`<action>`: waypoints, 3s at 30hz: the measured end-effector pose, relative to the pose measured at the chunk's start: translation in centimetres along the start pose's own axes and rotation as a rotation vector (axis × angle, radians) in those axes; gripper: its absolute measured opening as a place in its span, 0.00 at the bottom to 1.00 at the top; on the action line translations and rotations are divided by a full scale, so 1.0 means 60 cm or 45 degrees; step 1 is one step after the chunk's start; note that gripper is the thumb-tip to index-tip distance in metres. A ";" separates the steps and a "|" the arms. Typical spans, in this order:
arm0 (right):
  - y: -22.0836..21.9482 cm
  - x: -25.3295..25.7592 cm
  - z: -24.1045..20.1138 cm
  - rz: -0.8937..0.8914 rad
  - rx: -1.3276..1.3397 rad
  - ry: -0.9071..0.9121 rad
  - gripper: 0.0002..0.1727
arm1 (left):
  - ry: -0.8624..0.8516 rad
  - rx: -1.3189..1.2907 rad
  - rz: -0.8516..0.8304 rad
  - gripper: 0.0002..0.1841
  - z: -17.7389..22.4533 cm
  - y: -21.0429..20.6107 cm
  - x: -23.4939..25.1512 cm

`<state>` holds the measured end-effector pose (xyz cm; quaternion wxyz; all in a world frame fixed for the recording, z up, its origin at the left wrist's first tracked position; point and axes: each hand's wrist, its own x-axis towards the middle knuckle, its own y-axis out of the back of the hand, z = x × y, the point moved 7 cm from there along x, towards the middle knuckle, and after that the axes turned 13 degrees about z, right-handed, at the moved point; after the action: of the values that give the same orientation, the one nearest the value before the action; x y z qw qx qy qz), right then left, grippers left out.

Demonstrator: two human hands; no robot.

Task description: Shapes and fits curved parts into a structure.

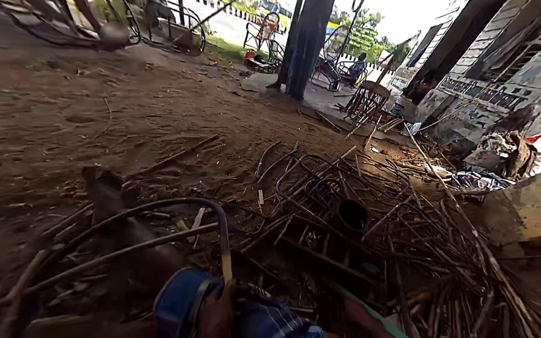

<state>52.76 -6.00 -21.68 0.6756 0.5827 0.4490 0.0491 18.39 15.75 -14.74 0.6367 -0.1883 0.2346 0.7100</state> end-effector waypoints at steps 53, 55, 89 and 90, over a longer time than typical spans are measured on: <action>-0.147 0.091 -0.175 -0.627 0.609 0.259 0.27 | 0.019 -0.273 0.086 0.21 0.018 0.067 -0.065; -0.157 0.094 -0.196 -0.689 0.446 0.289 0.32 | 0.022 -0.329 0.060 0.21 0.016 0.076 -0.067; -0.189 -0.063 -0.502 -0.917 0.716 1.275 0.23 | 0.100 -1.023 -0.517 0.19 -0.019 0.140 -0.097; -0.199 -0.061 -0.515 -0.833 0.734 1.317 0.23 | 0.095 -1.020 -0.505 0.19 -0.019 0.144 -0.098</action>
<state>24.61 11.05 -27.08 0.1713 0.4753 0.8630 -0.0070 10.45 9.60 -11.55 0.6285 -0.4866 -0.0767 0.6019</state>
